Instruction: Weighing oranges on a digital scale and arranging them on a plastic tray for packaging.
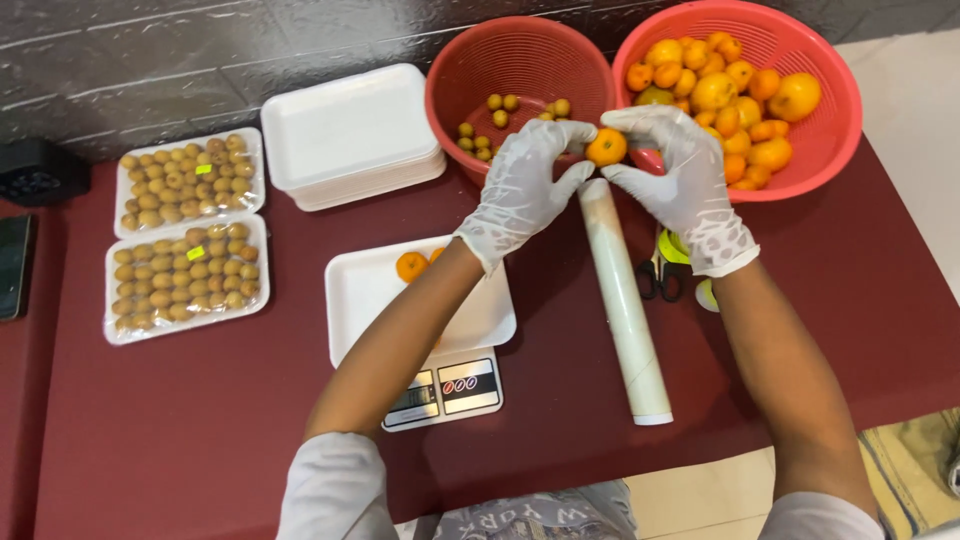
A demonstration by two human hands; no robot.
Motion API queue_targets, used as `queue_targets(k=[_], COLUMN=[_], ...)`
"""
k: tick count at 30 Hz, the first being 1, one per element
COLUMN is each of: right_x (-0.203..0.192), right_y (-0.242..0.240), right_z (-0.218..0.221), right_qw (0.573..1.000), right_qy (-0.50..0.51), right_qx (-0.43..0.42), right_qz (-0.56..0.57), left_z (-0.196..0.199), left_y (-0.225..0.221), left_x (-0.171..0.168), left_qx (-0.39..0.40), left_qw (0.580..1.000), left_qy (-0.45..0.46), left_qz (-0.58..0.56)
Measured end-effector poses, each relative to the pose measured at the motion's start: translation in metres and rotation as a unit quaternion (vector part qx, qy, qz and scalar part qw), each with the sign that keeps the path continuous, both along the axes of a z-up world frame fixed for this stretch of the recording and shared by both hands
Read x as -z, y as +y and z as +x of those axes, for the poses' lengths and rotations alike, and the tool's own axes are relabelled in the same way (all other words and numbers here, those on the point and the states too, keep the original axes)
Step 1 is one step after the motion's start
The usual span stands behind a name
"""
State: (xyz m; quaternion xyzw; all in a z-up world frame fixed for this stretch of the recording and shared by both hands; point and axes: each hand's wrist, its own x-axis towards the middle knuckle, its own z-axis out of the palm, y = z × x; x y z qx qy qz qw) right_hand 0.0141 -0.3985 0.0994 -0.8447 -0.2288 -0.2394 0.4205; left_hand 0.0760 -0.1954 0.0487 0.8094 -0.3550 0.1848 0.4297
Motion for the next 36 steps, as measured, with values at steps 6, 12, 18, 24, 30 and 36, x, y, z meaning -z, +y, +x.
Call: queue_targets(k=[6, 12, 18, 24, 30, 36], right_x=[-0.002, -0.002, 0.006, 0.015, 0.064, 0.033], right_y=[0.05, 0.095, 0.124, 0.141, 0.147, 0.163], right_z=[-0.003, -0.013, -0.022, -0.032, -0.023, -0.036], right_qw=[0.999, 0.995, 0.98, 0.963, 0.939, 0.92], right_qy=[-0.002, 0.049, 0.102, 0.107, 0.181, 0.191], right_qx=[-0.041, -0.064, -0.087, -0.128, -0.096, -0.116], right_qz=[-0.02, -0.06, -0.144, -0.209, -0.275, -0.322], left_z=[-0.013, -0.044, -0.067, -0.092, -0.102, -0.099], left_y=[0.061, 0.113, 0.148, 0.174, 0.195, 0.205], left_x=[-0.004, -0.008, 0.005, 0.006, 0.026, 0.042], left_qx=[-0.022, -0.049, -0.063, -0.062, -0.063, -0.071], left_qw=[0.999, 0.996, 0.988, 0.974, 0.979, 0.983], left_qy=[0.041, 0.061, 0.094, 0.125, 0.088, 0.073], left_qz=[0.028, 0.053, 0.104, 0.178, 0.174, 0.153])
